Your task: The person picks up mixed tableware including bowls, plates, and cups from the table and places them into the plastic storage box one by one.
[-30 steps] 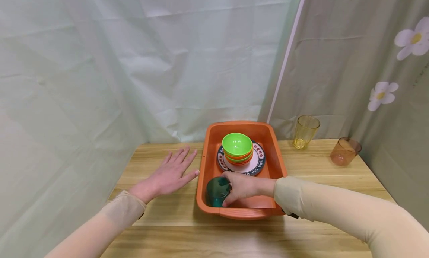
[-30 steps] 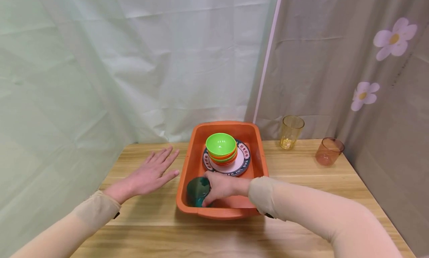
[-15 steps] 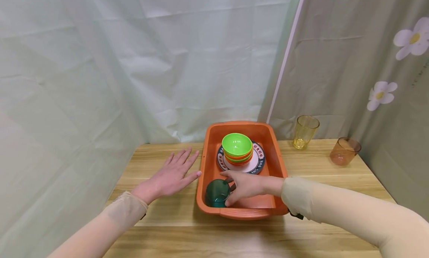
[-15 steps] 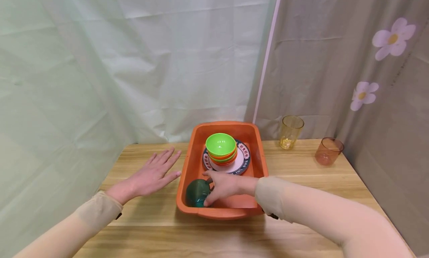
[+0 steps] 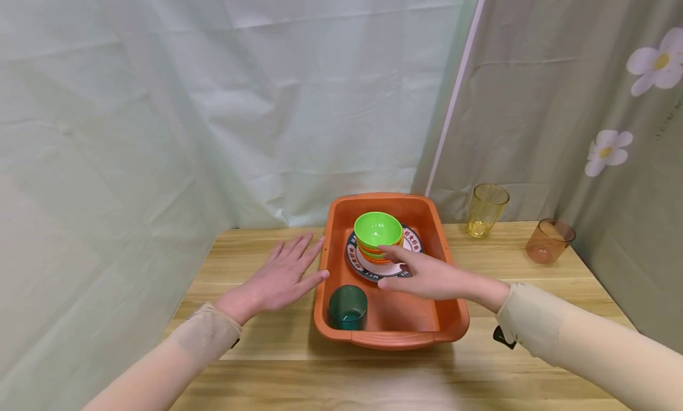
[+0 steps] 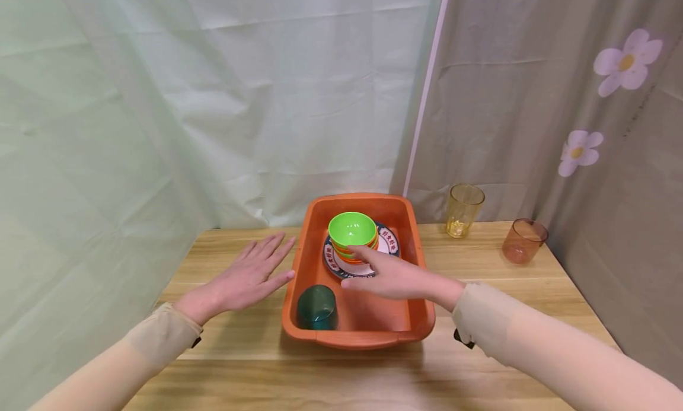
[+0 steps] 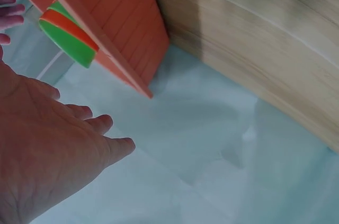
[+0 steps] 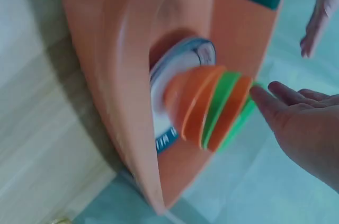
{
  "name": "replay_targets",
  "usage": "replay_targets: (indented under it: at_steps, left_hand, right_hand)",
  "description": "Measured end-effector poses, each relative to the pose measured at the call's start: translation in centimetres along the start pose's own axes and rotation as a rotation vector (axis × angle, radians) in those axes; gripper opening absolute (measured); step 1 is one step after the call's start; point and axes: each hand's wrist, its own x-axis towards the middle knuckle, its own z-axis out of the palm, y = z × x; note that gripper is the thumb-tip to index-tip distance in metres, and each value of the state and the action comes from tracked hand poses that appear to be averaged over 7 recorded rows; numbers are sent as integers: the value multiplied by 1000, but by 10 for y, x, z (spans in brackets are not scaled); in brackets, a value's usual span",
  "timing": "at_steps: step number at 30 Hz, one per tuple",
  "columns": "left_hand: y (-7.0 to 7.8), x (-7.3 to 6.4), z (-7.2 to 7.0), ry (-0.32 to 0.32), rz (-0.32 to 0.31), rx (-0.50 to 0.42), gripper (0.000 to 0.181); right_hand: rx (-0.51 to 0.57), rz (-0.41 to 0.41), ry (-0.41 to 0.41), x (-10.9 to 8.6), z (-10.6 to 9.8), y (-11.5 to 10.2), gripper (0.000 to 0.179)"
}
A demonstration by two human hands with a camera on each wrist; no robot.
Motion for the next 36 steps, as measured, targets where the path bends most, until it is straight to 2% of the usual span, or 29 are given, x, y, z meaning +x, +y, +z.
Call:
replay_targets:
  at_steps: [3, 5, 9, 12, 18, 21, 26, 36]
  left_hand:
    - [4, 2, -1, 0, 10, -12, 82]
    - [8, 3, -1, 2, 19, -14, 82]
    - [15, 5, -1, 0, 38, -15, 81]
    - [20, 7, -1, -5, 51, -9, 81]
    - [28, 10, 2, -4, 75, 7, 80]
    - [31, 11, 5, -6, 88, 47, 80]
    - [36, 12, 8, -15, 108, 107, 82]
    - [45, 11, 9, -20, 123, 87, 82]
  right_hand:
    - [-95, 3, 51, -8, -8, 4, 87]
    - [-112, -7, 71, -13, -12, 7, 88]
    - [-183, -78, 110, -23, -17, 15, 90]
    - [-291, -111, 143, -31, -18, 21, 91]
    - [-527, -111, 174, -46, -13, 34, 91]
    - [-594, -118, 186, -51, -10, 40, 91]
    - [-618, -119, 205, -59, -7, 49, 88]
    - [-582, -109, 231, -63, -6, 52, 87]
